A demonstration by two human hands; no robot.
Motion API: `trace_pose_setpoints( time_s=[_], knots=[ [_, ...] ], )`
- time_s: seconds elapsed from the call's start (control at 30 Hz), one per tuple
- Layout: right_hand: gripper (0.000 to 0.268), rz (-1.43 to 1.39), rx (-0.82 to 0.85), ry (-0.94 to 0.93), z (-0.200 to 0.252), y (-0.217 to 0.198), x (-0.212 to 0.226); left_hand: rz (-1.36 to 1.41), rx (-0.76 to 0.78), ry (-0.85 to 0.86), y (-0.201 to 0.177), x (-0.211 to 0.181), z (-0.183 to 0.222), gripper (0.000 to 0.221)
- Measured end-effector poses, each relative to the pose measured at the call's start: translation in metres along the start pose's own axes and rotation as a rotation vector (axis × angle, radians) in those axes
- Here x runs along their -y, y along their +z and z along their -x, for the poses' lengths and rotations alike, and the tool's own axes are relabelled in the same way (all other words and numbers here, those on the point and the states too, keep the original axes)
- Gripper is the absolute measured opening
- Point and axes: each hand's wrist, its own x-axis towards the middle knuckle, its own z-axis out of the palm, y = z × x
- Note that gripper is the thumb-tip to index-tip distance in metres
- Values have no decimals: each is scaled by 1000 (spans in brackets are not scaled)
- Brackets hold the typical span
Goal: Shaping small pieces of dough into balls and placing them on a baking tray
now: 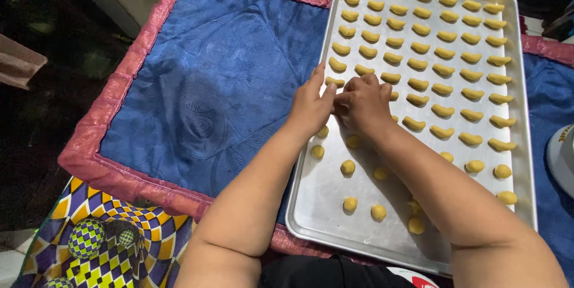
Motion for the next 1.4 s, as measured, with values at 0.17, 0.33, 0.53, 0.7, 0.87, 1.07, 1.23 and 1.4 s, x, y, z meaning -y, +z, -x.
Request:
trace_pose_setpoints(
  time_s=[0.17, 0.33, 0.53, 0.7, 0.87, 1.07, 1.23, 1.4],
  knots=[
    [17, -51, 22, 17, 0, -16, 2, 109, -87, -25, -3, -3, 0, 55],
    [19, -128, -72, -157, 15, -5, 3, 507, -214, -68, 8, 6, -6, 60],
    [15, -221, -34, -280, 30, 0, 24, 785, -304, -189, 16, -7, -1, 65],
    [30, -788, -158, 105, 34, -27, 18, 941, -271, -300, 44, 3, 7, 79],
    [19, -677, -270, -139, 59, -70, 25, 1364, 86, -770, 58, -31, 44, 68],
    [72, -465, -351, -273, 76, -84, 16, 1513, 348, -830, 73, -75, 81, 89],
    [118, -271, -391, -513, 108, -75, 56, 1793, 432, -855, 58, -68, 78, 108],
    [124, -295, -173, 55, 90, -66, 20, 1576, 486, -839, 31, -165, 86, 92]
  ],
)
